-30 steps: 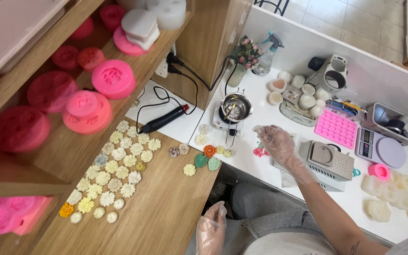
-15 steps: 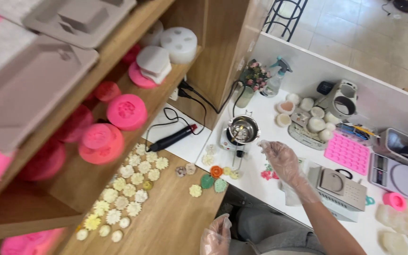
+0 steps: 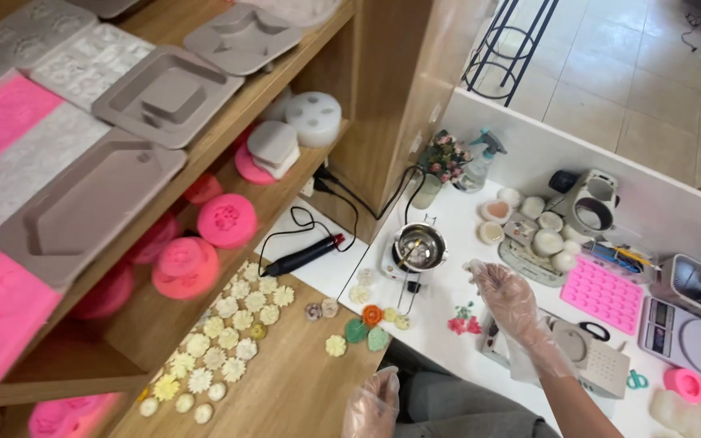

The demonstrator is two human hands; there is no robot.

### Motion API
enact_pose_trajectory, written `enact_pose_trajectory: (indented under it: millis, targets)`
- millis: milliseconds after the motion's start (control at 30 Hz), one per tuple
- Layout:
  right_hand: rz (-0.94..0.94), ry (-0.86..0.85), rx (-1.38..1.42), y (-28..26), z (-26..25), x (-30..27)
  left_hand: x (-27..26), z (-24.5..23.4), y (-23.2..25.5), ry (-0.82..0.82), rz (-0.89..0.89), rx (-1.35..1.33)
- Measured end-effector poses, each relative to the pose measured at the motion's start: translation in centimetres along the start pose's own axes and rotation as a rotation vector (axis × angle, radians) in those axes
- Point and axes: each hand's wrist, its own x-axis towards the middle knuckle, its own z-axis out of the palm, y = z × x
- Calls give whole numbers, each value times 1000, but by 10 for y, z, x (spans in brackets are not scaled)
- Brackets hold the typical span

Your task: Melting wax and preparing candle molds in a studio.

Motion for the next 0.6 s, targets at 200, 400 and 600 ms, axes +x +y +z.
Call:
enact_pose_trajectory:
  millis: [200,400,600]
  targets:
    - [184,-39,-92,21,-34,-6,-11,11,77,103,112,196]
    - [227,-59,23,53,-56,-8,-33,43,95,66,-242,18]
    - [132,-157,-207,40,-37,7,-48,39,138,121,-125,106]
